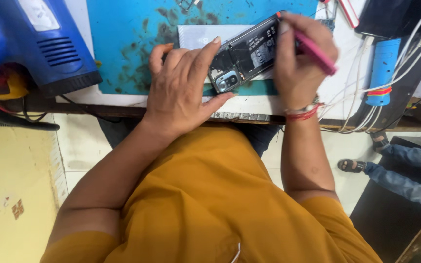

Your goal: The person uses a pink plastic tool to pry and separate the back cover of a smartphone. They then use a red screwdriver to remove screws from the camera module area and continue prying to detach the back cover, exposing the internal components.

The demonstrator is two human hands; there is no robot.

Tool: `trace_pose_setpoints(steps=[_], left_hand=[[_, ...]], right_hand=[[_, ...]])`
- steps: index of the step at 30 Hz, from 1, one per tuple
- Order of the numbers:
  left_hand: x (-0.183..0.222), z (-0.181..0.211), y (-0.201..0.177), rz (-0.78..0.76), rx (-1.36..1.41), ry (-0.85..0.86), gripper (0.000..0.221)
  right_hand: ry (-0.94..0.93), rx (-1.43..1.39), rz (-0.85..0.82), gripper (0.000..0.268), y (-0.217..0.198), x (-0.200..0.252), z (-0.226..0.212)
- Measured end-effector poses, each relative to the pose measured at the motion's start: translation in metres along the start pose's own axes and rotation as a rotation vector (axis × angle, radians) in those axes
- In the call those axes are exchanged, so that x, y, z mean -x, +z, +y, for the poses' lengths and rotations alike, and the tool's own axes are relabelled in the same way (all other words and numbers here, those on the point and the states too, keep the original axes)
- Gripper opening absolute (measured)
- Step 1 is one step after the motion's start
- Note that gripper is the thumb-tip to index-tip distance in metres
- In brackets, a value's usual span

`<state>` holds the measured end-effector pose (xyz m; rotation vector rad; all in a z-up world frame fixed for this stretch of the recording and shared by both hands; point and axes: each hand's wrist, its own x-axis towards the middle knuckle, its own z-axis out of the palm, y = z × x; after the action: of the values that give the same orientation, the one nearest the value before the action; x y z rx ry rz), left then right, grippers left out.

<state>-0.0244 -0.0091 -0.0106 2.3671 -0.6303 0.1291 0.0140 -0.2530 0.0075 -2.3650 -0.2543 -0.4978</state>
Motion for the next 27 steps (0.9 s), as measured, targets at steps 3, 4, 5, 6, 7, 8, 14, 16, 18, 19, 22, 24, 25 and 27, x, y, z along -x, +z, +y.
trace_pose_setpoints(steps=[3, 4, 5, 6, 7, 8, 14, 16, 18, 19, 22, 24, 25, 27], left_hand=[[0.001, 0.001, -0.002, 0.003, 0.003, -0.006, 0.097], [0.000, 0.001, -0.002, 0.003, 0.006, -0.005, 0.097], [-0.001, 0.001, -0.002, 0.008, -0.001, 0.000, 0.097], [-0.002, 0.001, -0.002, 0.012, -0.009, 0.005, 0.097], [-0.001, 0.001, -0.002, 0.012, -0.018, 0.002, 0.097], [-0.001, 0.001, -0.001, 0.012, -0.003, 0.003, 0.097], [-0.004, 0.003, -0.004, 0.020, 0.017, -0.001, 0.094], [-0.001, 0.004, -0.005, 0.033, 0.008, 0.005, 0.093], [0.001, 0.005, -0.003, 0.034, 0.010, 0.000, 0.093], [0.000, 0.004, -0.004, 0.038, 0.010, 0.004, 0.093], [-0.003, 0.005, -0.005, 0.023, 0.017, -0.002, 0.093], [-0.005, 0.003, -0.004, 0.029, 0.011, 0.008, 0.093], [-0.002, 0.003, -0.005, 0.026, 0.005, 0.004, 0.093], [0.000, 0.005, -0.005, 0.016, 0.003, -0.004, 0.092]], right_hand=[[-0.056, -0.010, -0.028, 0.006, 0.006, 0.006, -0.006], [-0.104, 0.001, -0.057, 0.006, 0.007, 0.008, -0.008], [-0.080, 0.021, -0.038, 0.005, 0.006, 0.007, -0.007], [-0.057, 0.040, -0.020, 0.005, 0.005, 0.005, -0.006], [-0.031, 0.054, -0.008, 0.004, 0.005, 0.005, -0.006], [0.015, 0.032, 0.008, 0.005, 0.005, 0.005, -0.006], [-0.088, 0.065, -0.038, 0.006, 0.010, 0.009, -0.021], [-0.046, 0.046, 0.026, 0.008, 0.006, 0.002, -0.014], [-0.092, 0.084, 0.022, 0.008, 0.009, 0.005, -0.018], [-0.118, 0.104, 0.026, 0.009, 0.010, 0.004, -0.021], [-0.138, 0.005, -0.091, 0.009, 0.014, 0.017, -0.037], [-0.101, 0.076, -0.010, 0.009, 0.006, 0.001, -0.023], [-0.080, 0.104, 0.025, 0.009, 0.005, -0.001, -0.020], [-0.101, 0.100, -0.002, 0.012, 0.006, 0.003, -0.025]])
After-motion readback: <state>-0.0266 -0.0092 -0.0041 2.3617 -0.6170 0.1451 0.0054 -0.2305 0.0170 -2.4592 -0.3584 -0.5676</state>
